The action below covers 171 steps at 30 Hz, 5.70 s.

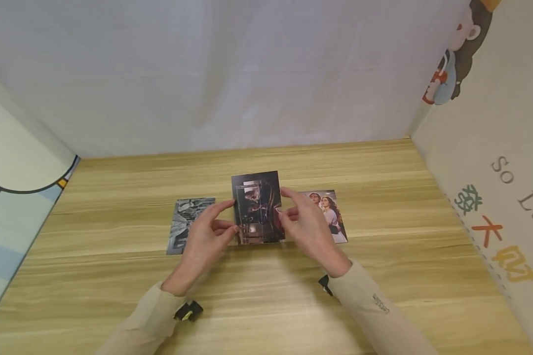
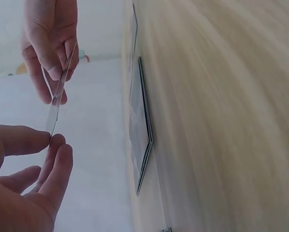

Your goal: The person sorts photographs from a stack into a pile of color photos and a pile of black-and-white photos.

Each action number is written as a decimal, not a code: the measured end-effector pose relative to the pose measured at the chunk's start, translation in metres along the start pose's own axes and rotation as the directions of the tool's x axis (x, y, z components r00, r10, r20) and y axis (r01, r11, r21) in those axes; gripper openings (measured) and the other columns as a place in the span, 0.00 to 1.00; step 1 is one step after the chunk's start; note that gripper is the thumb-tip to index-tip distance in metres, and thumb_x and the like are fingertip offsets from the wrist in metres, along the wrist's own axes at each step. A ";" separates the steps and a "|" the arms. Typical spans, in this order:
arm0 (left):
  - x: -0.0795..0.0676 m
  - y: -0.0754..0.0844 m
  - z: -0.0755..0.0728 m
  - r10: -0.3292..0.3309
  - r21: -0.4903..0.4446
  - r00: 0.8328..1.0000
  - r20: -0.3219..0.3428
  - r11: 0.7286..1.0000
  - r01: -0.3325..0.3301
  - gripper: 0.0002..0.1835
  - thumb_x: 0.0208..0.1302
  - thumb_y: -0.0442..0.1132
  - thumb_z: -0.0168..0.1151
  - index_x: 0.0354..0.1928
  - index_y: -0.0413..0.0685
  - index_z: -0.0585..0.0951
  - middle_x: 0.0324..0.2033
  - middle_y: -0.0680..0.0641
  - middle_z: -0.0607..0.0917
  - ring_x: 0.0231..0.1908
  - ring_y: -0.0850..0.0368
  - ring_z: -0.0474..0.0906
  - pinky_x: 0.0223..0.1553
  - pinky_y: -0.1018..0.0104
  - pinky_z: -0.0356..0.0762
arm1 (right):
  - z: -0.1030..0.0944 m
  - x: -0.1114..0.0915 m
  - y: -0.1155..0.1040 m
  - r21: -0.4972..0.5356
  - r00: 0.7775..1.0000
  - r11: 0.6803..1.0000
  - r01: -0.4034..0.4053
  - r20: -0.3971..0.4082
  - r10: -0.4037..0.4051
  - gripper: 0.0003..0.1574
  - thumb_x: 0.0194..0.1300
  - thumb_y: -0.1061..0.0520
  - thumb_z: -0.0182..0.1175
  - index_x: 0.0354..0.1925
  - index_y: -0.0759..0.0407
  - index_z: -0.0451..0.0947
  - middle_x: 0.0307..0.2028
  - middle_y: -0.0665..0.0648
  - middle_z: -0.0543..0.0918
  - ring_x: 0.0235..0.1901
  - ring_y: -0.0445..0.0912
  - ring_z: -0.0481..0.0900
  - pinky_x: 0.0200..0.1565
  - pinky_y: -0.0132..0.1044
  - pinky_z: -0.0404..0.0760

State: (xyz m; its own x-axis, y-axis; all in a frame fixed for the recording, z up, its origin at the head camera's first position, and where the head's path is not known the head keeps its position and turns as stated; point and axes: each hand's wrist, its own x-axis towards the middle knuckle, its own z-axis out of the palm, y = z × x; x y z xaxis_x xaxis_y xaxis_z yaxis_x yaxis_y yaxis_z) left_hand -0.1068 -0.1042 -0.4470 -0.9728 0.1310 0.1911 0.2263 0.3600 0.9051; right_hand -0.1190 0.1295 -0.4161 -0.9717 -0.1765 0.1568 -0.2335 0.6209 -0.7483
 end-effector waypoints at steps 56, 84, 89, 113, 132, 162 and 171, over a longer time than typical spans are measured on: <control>0.016 0.037 0.056 0.100 -0.187 0.995 -0.019 0.977 -0.102 0.33 0.59 0.22 0.69 0.68 0.36 0.76 0.48 0.41 0.83 0.40 0.51 0.87 0.44 0.70 0.86 | -0.065 -0.019 0.016 0.012 0.993 0.996 -0.083 -0.085 0.084 0.31 0.72 0.64 0.63 0.71 0.66 0.72 0.52 0.64 0.81 0.48 0.56 0.85 0.44 0.17 0.79; 0.028 0.042 0.093 -0.003 -0.101 0.995 0.095 0.995 0.012 0.33 0.60 0.26 0.72 0.69 0.40 0.76 0.47 0.47 0.83 0.36 0.64 0.83 0.39 0.77 0.83 | -0.090 -0.025 0.045 -0.043 0.988 0.990 -0.137 -0.071 0.134 0.32 0.73 0.60 0.64 0.71 0.68 0.71 0.52 0.66 0.82 0.46 0.57 0.86 0.36 0.21 0.79; 0.030 0.040 0.098 -0.014 -0.057 0.993 0.114 0.998 0.020 0.32 0.62 0.29 0.72 0.69 0.41 0.77 0.48 0.48 0.84 0.36 0.66 0.83 0.45 0.72 0.82 | -0.091 -0.025 0.050 -0.057 0.989 0.989 -0.136 -0.061 0.133 0.32 0.73 0.60 0.64 0.70 0.69 0.71 0.51 0.67 0.83 0.45 0.57 0.86 0.35 0.23 0.80; 0.036 0.036 0.109 -0.075 -0.013 0.981 0.181 0.997 0.079 0.35 0.59 0.27 0.71 0.70 0.38 0.75 0.50 0.45 0.83 0.37 0.64 0.84 0.37 0.79 0.81 | -0.093 -0.020 0.067 -0.142 0.986 0.976 -0.165 -0.003 0.166 0.32 0.72 0.62 0.62 0.69 0.73 0.71 0.49 0.68 0.83 0.49 0.64 0.85 0.39 0.24 0.80; 0.042 0.029 0.114 -0.083 0.180 0.971 0.226 0.983 0.042 0.35 0.59 0.31 0.71 0.70 0.38 0.75 0.48 0.51 0.85 0.41 0.64 0.83 0.53 0.64 0.76 | -0.090 -0.013 0.076 -0.173 0.981 0.968 -0.179 0.038 0.188 0.31 0.71 0.64 0.64 0.67 0.74 0.72 0.49 0.68 0.84 0.47 0.60 0.86 0.37 0.26 0.81; 0.053 0.017 0.123 -0.082 0.281 0.956 0.280 0.960 -0.001 0.32 0.55 0.28 0.71 0.66 0.34 0.78 0.43 0.49 0.86 0.43 0.56 0.79 0.46 0.68 0.78 | -0.086 -0.002 0.091 -0.201 0.962 0.961 -0.190 0.155 0.223 0.33 0.68 0.65 0.63 0.67 0.77 0.70 0.51 0.71 0.83 0.50 0.63 0.85 0.44 0.44 0.87; 0.056 0.018 0.124 -0.118 0.279 0.948 0.297 0.960 0.032 0.33 0.56 0.28 0.71 0.66 0.34 0.78 0.43 0.47 0.86 0.41 0.59 0.81 0.46 0.68 0.81 | -0.085 -0.001 0.096 -0.210 0.953 0.958 -0.196 0.188 0.236 0.35 0.68 0.65 0.64 0.68 0.78 0.68 0.51 0.72 0.82 0.50 0.63 0.84 0.43 0.45 0.86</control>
State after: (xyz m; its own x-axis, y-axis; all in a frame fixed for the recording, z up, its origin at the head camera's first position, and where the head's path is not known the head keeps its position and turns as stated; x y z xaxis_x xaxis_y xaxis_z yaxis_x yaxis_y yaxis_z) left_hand -0.1514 0.0243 -0.4670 -0.9336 0.3563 -0.0382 0.2002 0.6070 0.7691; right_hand -0.1438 0.2539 -0.4333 -0.9751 -0.1648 -0.1485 -0.0403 0.7897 -0.6121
